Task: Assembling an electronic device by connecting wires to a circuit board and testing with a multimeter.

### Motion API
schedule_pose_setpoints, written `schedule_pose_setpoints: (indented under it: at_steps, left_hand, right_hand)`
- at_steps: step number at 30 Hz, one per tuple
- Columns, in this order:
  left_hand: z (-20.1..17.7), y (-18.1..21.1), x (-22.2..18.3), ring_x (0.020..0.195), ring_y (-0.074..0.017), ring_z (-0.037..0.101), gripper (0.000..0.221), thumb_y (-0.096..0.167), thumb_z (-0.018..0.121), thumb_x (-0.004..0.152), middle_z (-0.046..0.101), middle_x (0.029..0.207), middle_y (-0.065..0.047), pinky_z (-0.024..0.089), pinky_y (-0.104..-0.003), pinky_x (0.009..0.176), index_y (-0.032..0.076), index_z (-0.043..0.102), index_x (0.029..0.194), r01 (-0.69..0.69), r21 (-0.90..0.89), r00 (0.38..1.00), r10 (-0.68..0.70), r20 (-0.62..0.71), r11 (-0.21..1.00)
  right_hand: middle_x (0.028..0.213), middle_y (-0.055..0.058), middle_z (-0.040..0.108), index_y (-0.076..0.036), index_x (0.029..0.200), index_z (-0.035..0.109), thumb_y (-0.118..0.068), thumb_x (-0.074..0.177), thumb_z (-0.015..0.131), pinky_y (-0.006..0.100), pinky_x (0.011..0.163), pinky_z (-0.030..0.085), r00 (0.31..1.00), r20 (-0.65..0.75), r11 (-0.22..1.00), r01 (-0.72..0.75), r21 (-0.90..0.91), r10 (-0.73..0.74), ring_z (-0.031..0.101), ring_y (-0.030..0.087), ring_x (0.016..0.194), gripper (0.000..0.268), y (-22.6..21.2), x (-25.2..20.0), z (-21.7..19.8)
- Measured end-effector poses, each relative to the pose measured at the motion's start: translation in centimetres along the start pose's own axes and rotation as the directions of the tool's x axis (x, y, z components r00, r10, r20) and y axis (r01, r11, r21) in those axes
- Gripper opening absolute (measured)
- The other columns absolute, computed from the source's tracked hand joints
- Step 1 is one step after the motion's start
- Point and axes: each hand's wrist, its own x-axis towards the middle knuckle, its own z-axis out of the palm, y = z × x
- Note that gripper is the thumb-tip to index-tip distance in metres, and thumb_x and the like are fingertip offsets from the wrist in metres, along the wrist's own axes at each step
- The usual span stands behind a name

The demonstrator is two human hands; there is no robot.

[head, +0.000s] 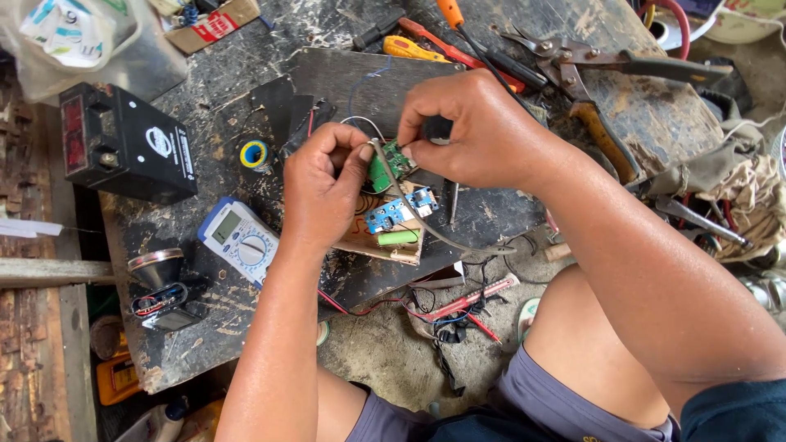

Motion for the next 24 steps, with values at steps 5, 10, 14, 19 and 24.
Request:
schedule_pose_setpoints:
  at_steps: [5, 10, 14, 19, 24]
  left_hand:
    - [-0.1, -0.2, 0.0, 0.063, -0.0041, 0.053, 0.011, -0.006, 0.063, 0.097, 0.061, 0.074, 0.002, 0.041, -0.021, 0.056, 0.004, 0.063, 0.093, 0.003, -0.065, 1.000, -0.003, 0.003, 0.998]
    - [-0.1, -0.5, 0.0, 0.064, -0.0042, 0.053, 0.010, -0.005, 0.064, 0.095, 0.062, 0.074, 0.002, 0.043, -0.021, 0.058, 0.005, 0.064, 0.093, -0.019, -0.090, 1.000, 0.017, -0.024, 0.996]
    - [0.0, 0.1, 0.0, 0.067, -0.0048, 0.052, 0.011, -0.005, 0.064, 0.095, 0.059, 0.080, 0.003, 0.044, -0.021, 0.061, 0.006, 0.062, 0.093, -0.070, -0.122, 0.998, 0.069, -0.011, 0.990]
    - [-0.1, 0.9, -0.1, 0.070, -0.0070, 0.051, 0.008, -0.002, 0.064, 0.096, 0.057, 0.089, 0.001, 0.044, -0.023, 0.064, 0.005, 0.063, 0.093, -0.112, -0.057, 0.994, 0.111, -0.025, 0.992]
    - [-0.3, 1.5, -0.4, 0.078, -0.0120, 0.052, 0.005, -0.003, 0.065, 0.093, 0.055, 0.099, -0.003, 0.044, -0.026, 0.069, 0.003, 0.064, 0.093, -0.233, 0.033, 0.970, 0.235, -0.071, 0.972]
  right_hand:
    - [0.084, 0.007, 0.071, 0.002, 0.083, 0.069, 0.010, 0.078, 0.069, 0.030, 0.070, 0.052, 0.998, 0.003, 0.998, -0.056, 0.023, 0.056, 0.062, 0.018, 0.074, 0.010, -0.2, 0.0, 0.3]
    - [0.084, 0.006, 0.071, 0.001, 0.082, 0.069, 0.011, 0.076, 0.070, 0.031, 0.071, 0.051, 1.000, -0.014, 1.000, -0.024, -0.020, 0.024, 0.062, 0.018, 0.075, 0.012, -0.3, -0.1, 0.6]
    - [0.090, 0.008, 0.071, 0.001, 0.085, 0.069, 0.012, 0.077, 0.070, 0.030, 0.075, 0.052, 0.998, -0.024, 0.998, -0.064, -0.027, 0.064, 0.064, 0.019, 0.079, 0.014, -0.7, -0.3, 0.6]
    - [0.089, 0.011, 0.070, 0.003, 0.085, 0.068, 0.012, 0.077, 0.068, 0.038, 0.100, 0.053, 0.997, -0.042, 0.997, -0.071, -0.020, 0.070, 0.067, 0.022, 0.085, 0.012, -0.7, -0.5, 0.6]
    - [0.091, 0.011, 0.070, 0.004, 0.087, 0.069, 0.015, 0.076, 0.069, 0.037, 0.091, 0.054, 0.998, -0.065, 0.997, -0.013, -0.073, 0.008, 0.068, 0.026, 0.099, 0.016, -1.2, -0.7, 0.7]
